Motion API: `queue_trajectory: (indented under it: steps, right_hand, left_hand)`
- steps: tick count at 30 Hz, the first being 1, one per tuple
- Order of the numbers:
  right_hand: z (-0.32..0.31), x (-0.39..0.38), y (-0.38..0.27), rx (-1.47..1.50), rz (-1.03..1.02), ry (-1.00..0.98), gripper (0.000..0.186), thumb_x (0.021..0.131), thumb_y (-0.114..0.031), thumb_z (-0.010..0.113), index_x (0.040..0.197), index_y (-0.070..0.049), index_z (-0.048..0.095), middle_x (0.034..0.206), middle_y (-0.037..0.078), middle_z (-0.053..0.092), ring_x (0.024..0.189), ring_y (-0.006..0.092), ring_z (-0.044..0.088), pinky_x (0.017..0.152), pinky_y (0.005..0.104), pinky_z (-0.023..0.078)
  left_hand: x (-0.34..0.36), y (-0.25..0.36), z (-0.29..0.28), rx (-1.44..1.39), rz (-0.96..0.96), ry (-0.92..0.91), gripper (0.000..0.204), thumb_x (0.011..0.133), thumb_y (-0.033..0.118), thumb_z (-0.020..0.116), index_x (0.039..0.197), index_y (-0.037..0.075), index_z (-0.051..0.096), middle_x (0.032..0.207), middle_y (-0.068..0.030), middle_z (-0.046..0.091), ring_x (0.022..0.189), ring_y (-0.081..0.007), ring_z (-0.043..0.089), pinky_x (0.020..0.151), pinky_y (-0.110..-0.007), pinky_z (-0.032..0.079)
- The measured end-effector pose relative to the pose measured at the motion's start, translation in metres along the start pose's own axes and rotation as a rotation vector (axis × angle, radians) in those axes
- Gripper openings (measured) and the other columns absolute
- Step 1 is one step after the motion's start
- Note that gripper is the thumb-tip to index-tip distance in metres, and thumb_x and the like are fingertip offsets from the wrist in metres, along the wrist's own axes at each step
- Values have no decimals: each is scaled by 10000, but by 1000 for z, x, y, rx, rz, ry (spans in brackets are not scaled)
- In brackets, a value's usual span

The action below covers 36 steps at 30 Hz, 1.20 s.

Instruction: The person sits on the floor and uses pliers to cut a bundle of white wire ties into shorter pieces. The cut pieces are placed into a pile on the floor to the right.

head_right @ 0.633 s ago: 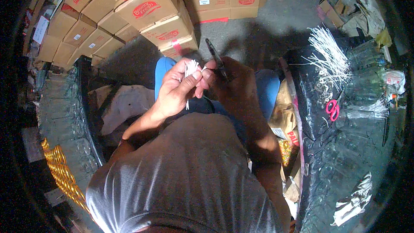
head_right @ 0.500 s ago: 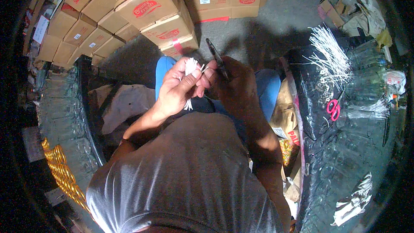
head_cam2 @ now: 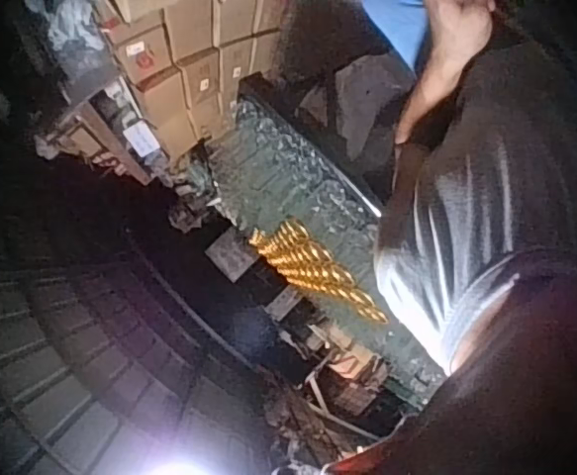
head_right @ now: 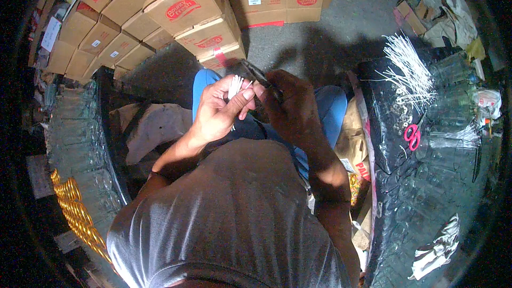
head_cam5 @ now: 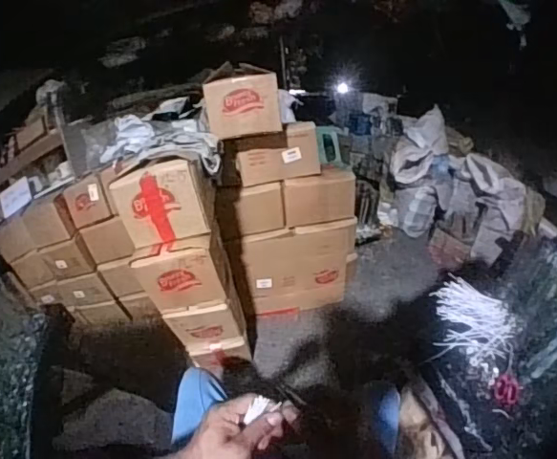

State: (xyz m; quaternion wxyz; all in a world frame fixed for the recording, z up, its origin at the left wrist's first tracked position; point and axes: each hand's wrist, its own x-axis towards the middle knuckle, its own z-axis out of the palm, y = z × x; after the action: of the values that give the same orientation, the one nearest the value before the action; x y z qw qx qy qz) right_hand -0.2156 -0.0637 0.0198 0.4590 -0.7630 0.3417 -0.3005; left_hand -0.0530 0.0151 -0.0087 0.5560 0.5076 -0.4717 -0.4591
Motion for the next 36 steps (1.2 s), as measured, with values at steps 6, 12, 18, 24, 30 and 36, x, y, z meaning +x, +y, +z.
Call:
queue_trajectory:
  steps: [6, 12, 18, 24, 30, 36]
  right_hand:
    - [10, 4, 10, 351, 95, 185, 167, 883, -134, 661, 974, 5, 667, 834, 84, 706, 738, 142, 656, 668, 293, 521]
    - [16, 8, 17, 469, 30, 118, 126, 876, -79, 649, 955, 10, 689, 827, 71, 707, 764, 124, 654, 694, 279, 525]
    - [19, 8, 6, 518, 70, 125, 150, 901, -114, 647, 961, 16, 690, 815, 66, 705, 756, 120, 651, 702, 269, 517]
    - [24, 8, 10, 494, 72, 154, 199, 914, -157, 642, 982, 24, 686, 806, 78, 708, 739, 125, 654, 691, 279, 521]
    - [27, 7, 8, 386, 48, 171, 229, 915, -200, 637, 968, 17, 687, 786, 100, 707, 718, 149, 662, 662, 295, 521]
    - [27, 5, 1, 141, -61, 195, 197, 922, -184, 625, 964, 0, 681, 791, 128, 699, 723, 193, 683, 649, 328, 525]
  left_hand:
    - [2, 4, 0, -190, 0, 23, 113, 984, 98, 552, 956, -5, 591, 709, -49, 611, 547, -78, 495, 506, -237, 407]
    - [2, 15, 0, -243, -55, -2, 116, 987, 100, 544, 963, -5, 589, 727, -58, 618, 538, -86, 502, 493, -230, 396]
    - [3, 13, -1, -220, -8, 18, 114, 979, 84, 558, 970, -20, 605, 731, -50, 625, 556, -67, 509, 502, -222, 415]
    - [3, 14, -1, -173, -21, 45, 125, 973, 91, 574, 994, -24, 618, 733, -52, 628, 559, -65, 513, 502, -222, 418]
    - [2, 12, -2, -177, -6, 60, 129, 973, 89, 573, 989, -29, 621, 720, -59, 626, 540, -68, 511, 485, -220, 412]
    - [2, 9, -2, -308, -14, 72, 139, 978, 89, 560, 969, -35, 623, 714, -67, 627, 514, -74, 507, 465, -223, 405]
